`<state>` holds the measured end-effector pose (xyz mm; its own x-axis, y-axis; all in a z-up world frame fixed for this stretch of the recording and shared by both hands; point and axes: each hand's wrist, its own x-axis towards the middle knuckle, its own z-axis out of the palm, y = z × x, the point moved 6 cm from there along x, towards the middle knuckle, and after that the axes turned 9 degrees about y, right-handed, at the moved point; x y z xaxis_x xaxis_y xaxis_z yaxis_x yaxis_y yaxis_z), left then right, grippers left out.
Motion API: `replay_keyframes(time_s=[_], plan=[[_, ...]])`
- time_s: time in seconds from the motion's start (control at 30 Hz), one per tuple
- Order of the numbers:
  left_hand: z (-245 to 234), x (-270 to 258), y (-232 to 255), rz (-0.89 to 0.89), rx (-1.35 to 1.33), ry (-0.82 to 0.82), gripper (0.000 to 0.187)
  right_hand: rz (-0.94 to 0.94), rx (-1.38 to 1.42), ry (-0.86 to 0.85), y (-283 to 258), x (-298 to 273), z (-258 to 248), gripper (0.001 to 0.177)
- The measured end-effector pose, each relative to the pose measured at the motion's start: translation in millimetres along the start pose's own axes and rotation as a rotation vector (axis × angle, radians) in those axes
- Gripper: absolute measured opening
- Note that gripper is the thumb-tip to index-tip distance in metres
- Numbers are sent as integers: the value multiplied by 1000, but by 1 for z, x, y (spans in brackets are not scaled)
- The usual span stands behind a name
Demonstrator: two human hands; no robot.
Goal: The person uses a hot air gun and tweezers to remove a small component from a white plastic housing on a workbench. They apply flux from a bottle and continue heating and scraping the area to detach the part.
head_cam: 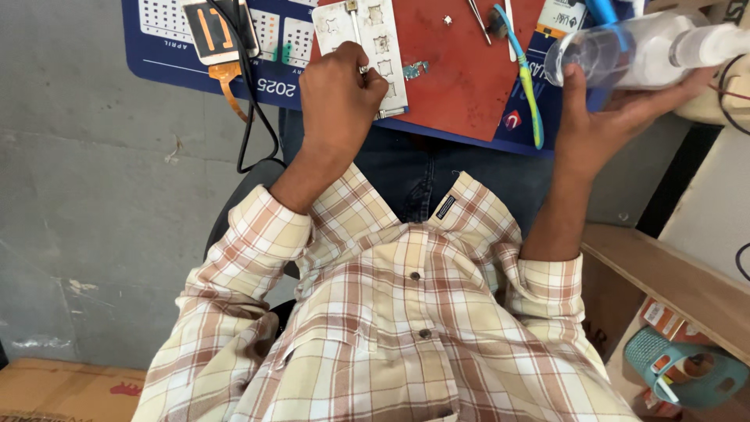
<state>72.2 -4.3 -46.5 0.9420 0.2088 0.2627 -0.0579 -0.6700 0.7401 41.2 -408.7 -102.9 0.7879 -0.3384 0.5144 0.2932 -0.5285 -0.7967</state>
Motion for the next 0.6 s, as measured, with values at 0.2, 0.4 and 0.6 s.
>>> replay_keyframes(time_s=[0.2,0.4,0.6], plan=[[3,3,0,-17,0,-9,14,2,-43,-6,-16,1,6,121],[1,7,-8,-42,-77,-69,15,83,66,88,-59,2,17,111],[1,11,-15,-143,-159,-183,16,101,53,347,-134,-13,43,52]])
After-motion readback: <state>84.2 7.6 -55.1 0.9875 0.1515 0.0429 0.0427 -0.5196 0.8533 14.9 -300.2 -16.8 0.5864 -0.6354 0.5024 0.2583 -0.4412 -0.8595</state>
